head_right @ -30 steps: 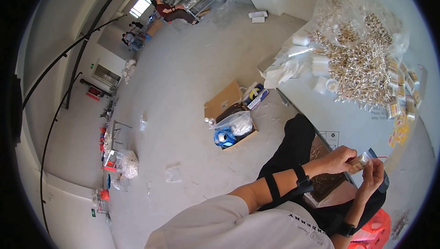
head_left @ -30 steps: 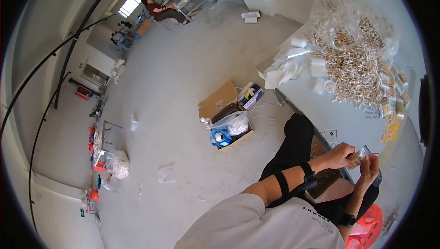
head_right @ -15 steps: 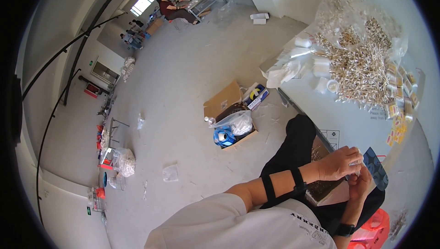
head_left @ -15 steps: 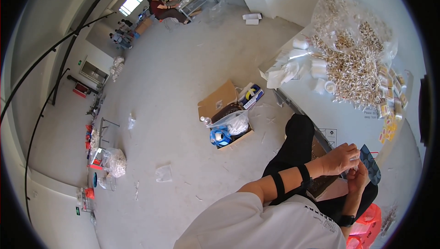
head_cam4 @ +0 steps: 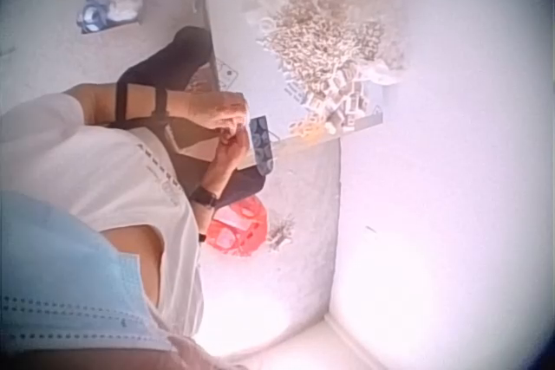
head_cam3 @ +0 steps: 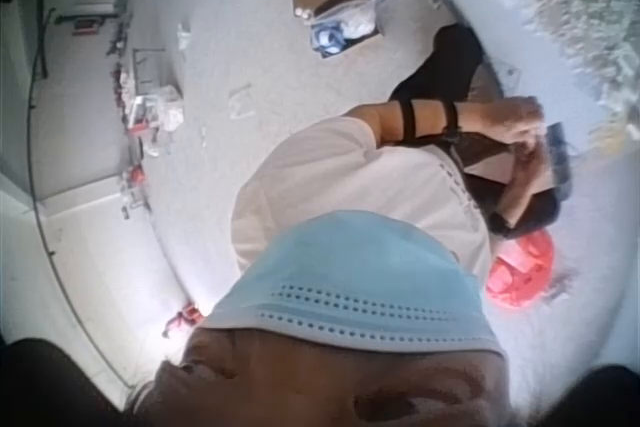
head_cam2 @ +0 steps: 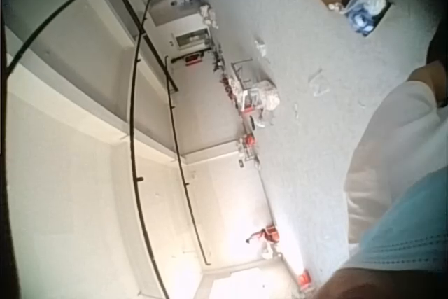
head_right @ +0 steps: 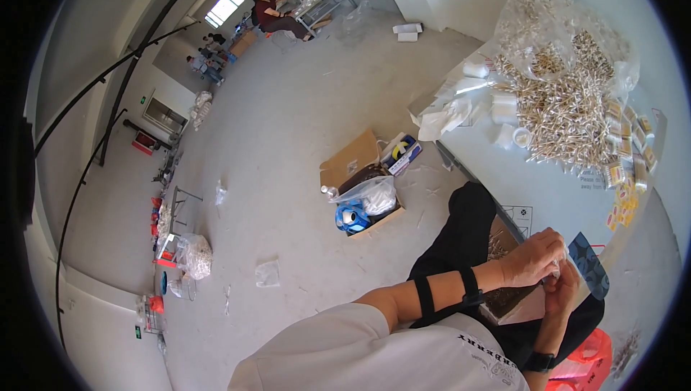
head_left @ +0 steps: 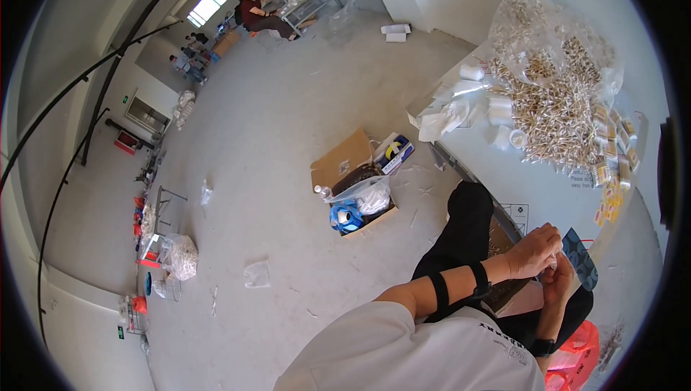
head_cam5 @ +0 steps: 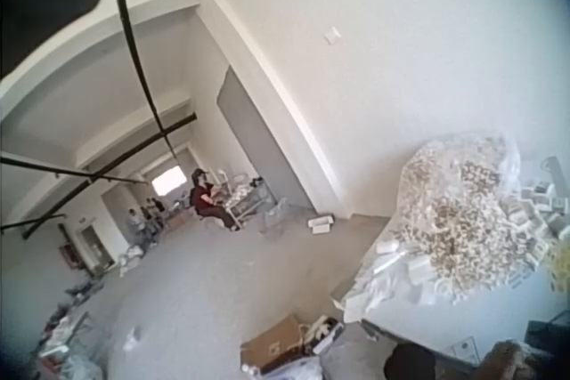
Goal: Manually sorting and packaging cotton swabs into clear plastic cases and labeling them.
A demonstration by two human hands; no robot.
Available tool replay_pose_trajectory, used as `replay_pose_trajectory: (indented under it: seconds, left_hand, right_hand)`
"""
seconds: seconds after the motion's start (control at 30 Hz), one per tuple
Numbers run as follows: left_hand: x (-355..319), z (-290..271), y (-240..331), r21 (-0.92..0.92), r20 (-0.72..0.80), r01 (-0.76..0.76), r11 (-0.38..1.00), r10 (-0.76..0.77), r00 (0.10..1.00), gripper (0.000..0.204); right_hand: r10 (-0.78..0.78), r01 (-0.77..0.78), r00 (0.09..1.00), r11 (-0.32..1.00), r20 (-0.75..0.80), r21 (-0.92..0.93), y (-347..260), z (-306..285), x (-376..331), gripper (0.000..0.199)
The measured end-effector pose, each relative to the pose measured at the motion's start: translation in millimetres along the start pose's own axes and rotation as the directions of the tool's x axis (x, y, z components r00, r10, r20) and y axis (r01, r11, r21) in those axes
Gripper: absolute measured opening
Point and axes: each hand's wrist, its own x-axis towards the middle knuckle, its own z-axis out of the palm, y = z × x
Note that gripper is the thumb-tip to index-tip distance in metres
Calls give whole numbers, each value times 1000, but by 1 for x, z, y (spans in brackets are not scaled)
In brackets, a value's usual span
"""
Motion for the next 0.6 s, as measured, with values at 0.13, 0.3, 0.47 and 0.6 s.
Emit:
replay_pose_trajectory:
  seconds: [0.13, 0.3, 0.47, 0.6]
  left_hand:
    - [-8, 18, -9, -495, -152, 411, 765, -543, 826, 62]
    - [-10, 23, -21, -756, 91, 548, 358, -771, 630, 53]
    - [-9, 26, -18, -845, 68, 463, 269, -804, 591, 34]
    - [-9, 21, -18, -866, 45, 435, 247, -828, 559, 28]
  right_hand:
    - [-202, 216, 976, 938, 79, -270, -3, 18, -15, 13]
    - [-185, 266, 958, 857, 220, -441, -2, 26, -21, 15]
    - [-107, 159, 981, 918, 160, -363, 1, 33, -26, 14]
    - [-110, 148, 983, 953, 150, -265, 7, 21, -20, 13]
